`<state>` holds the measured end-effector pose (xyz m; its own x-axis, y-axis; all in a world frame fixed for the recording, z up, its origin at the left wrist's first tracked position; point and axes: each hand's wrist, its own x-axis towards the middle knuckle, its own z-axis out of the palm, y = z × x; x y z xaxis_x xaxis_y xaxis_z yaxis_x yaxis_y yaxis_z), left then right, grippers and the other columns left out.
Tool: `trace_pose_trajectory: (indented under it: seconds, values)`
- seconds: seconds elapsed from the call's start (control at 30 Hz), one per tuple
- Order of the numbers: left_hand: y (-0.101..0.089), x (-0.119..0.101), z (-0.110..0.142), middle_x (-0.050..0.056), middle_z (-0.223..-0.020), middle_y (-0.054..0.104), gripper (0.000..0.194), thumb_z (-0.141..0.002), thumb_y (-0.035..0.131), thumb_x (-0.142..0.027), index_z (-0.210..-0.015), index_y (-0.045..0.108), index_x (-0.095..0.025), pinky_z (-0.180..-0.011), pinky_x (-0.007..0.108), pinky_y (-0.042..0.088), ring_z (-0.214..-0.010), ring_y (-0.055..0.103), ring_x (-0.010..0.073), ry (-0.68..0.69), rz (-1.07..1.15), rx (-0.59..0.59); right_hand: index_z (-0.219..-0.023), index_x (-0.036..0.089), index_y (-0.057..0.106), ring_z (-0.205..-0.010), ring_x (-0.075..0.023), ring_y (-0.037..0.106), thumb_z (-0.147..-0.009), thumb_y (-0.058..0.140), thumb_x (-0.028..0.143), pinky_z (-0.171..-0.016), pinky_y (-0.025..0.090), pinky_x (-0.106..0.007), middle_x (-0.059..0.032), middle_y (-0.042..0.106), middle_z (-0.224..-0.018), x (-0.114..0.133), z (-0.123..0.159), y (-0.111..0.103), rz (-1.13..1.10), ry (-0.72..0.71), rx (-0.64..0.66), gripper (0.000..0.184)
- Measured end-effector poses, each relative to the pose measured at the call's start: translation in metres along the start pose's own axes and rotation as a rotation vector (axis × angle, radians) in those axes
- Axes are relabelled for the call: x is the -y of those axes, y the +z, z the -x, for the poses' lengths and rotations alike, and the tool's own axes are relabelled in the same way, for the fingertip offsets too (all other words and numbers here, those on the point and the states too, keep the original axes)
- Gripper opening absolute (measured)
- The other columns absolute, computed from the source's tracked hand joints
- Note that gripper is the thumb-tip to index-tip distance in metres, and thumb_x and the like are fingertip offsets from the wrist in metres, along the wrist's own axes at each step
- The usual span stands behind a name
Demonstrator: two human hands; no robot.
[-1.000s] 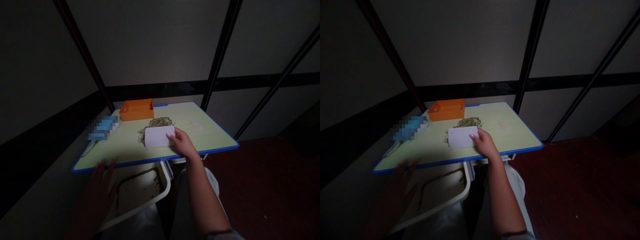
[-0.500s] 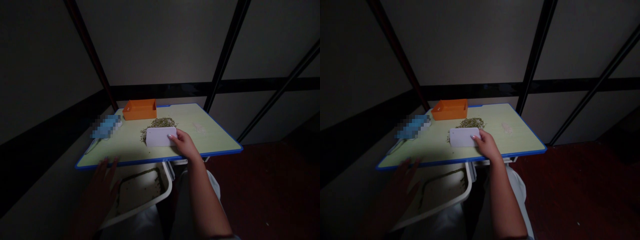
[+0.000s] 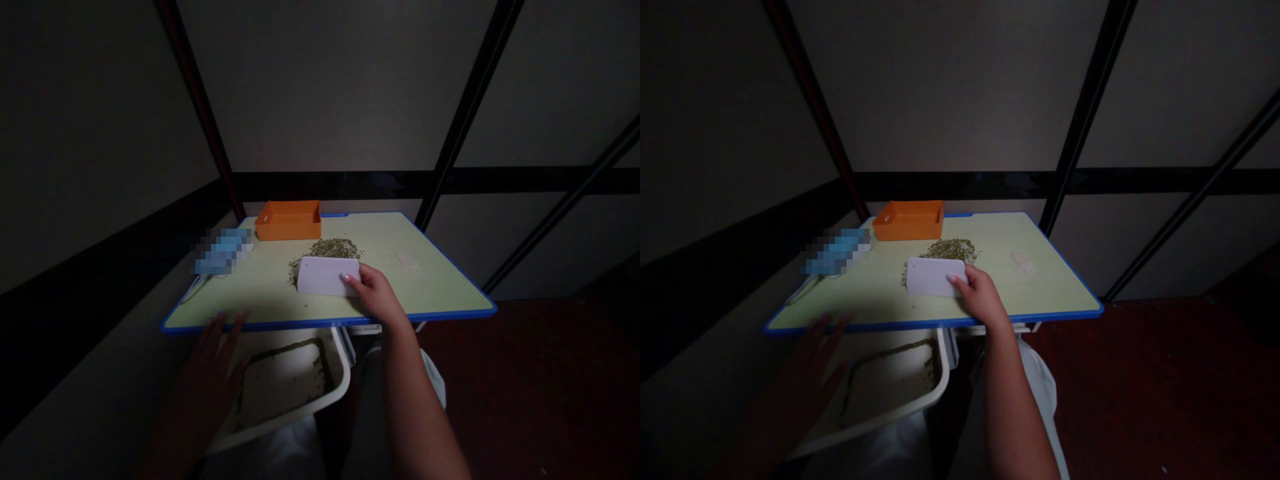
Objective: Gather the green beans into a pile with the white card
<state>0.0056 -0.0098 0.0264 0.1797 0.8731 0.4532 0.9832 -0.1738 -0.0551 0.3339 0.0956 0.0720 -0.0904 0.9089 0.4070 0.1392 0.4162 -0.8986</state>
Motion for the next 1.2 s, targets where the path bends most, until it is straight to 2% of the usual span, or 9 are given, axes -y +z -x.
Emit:
trace_pose_trajectory:
  seconds: [0.37, 0.7, 0.77, 0.87, 0.97, 1.03, 1.1, 1.2]
  values:
    - [0.004, 0.002, 0.0, 0.015, -0.156, 0.04, 0.06, -0.092, 0.033, -0.042, -0.149, 0.034, -0.022, -0.112, 0.05, 0.041, -0.145, 0.038, 0.0322, 0.005, 0.001, -0.015, -0.082, 0.018, 0.067, -0.073, -0.0181, 0.058, -0.082, 0.062, 0.039, -0.07, 0.044, -0.031, -0.0027, 0.069, -0.08, 0.004, -0.001, -0.001, 0.01, 0.024, 0.063, 0.021]
    - [0.007, 0.004, 0.0, 0.014, -0.156, 0.041, 0.061, -0.091, 0.034, -0.044, -0.148, 0.038, -0.022, -0.112, 0.052, 0.04, -0.144, 0.038, 0.0324, -0.001, -0.002, -0.005, -0.081, 0.017, 0.069, -0.072, -0.0168, 0.058, -0.081, 0.064, 0.038, -0.068, 0.044, -0.028, -0.0015, 0.07, -0.077, 0.001, -0.001, -0.002, -0.02, 0.014, 0.058, 0.021]
    - [0.008, 0.005, 0.001, 0.014, -0.156, 0.041, 0.061, -0.091, 0.034, -0.043, -0.148, 0.037, -0.023, -0.112, 0.051, 0.04, -0.144, 0.038, 0.0323, 0.004, 0.0, -0.017, -0.082, 0.017, 0.068, -0.072, -0.0172, 0.06, -0.082, 0.063, 0.038, -0.068, 0.045, -0.028, -0.0022, 0.07, -0.078, 0.007, 0.002, -0.002, -0.032, -0.003, 0.029, 0.022]
    - [0.009, 0.006, 0.002, 0.015, -0.156, 0.041, 0.06, -0.092, 0.035, -0.042, -0.149, 0.035, -0.024, -0.111, 0.051, 0.042, -0.144, 0.039, 0.0324, 0.012, 0.007, -0.028, -0.088, 0.018, 0.068, -0.076, -0.0178, 0.062, -0.087, 0.059, 0.037, -0.07, 0.047, -0.027, -0.0034, 0.071, -0.083, 0.028, 0.017, -0.001, 0.004, -0.053, -0.047, 0.021]
    - [0.007, 0.005, 0.001, 0.015, -0.156, 0.04, 0.06, -0.093, 0.033, -0.041, -0.15, 0.034, -0.024, -0.109, 0.051, 0.044, -0.145, 0.038, 0.0325, 0.025, 0.005, -0.038, -0.079, 0.02, 0.063, -0.067, -0.0158, 0.057, -0.091, 0.056, 0.033, -0.061, 0.041, -0.024, -0.0013, 0.065, -0.071, 0.057, 0.04, 0.003, 0.26, -0.132, -0.118, 0.019]
    - [0.004, 0.004, 0.001, 0.016, -0.155, 0.041, 0.059, -0.093, 0.031, -0.04, -0.149, 0.036, -0.022, -0.109, 0.051, 0.044, -0.144, 0.039, 0.0328, 0.027, 0.003, -0.037, -0.078, 0.02, 0.061, -0.067, -0.0153, 0.056, -0.092, 0.054, 0.026, -0.062, 0.039, -0.024, -0.0011, 0.063, -0.07, 0.071, 0.052, 0.007, 0.381, -0.226, -0.135, 0.016]
    - [0.003, 0.003, 0.0, 0.016, -0.155, 0.041, 0.059, -0.093, 0.03, -0.041, -0.148, 0.037, -0.022, -0.109, 0.051, 0.044, -0.144, 0.039, 0.0328, 0.019, 0.007, -0.019, -0.076, 0.021, 0.057, -0.063, -0.0145, 0.054, -0.092, 0.052, 0.024, -0.06, 0.038, -0.023, 0.0001, 0.06, -0.066, 0.075, 0.057, 0.008, 0.418, -0.245, -0.127, 0.018]
    - [0.002, 0.001, 0.0, 0.015, -0.156, 0.041, 0.06, -0.092, 0.032, -0.042, -0.149, 0.036, -0.024, -0.111, 0.052, 0.042, -0.145, 0.038, 0.0318, -0.01, 0.016, 0.006, -0.073, 0.021, 0.052, -0.058, -0.0141, 0.052, -0.092, 0.052, 0.028, -0.055, 0.035, -0.023, 0.0018, 0.056, -0.062, 0.065, 0.055, 0.007, 0.412, -0.18, -0.129, 0.021]
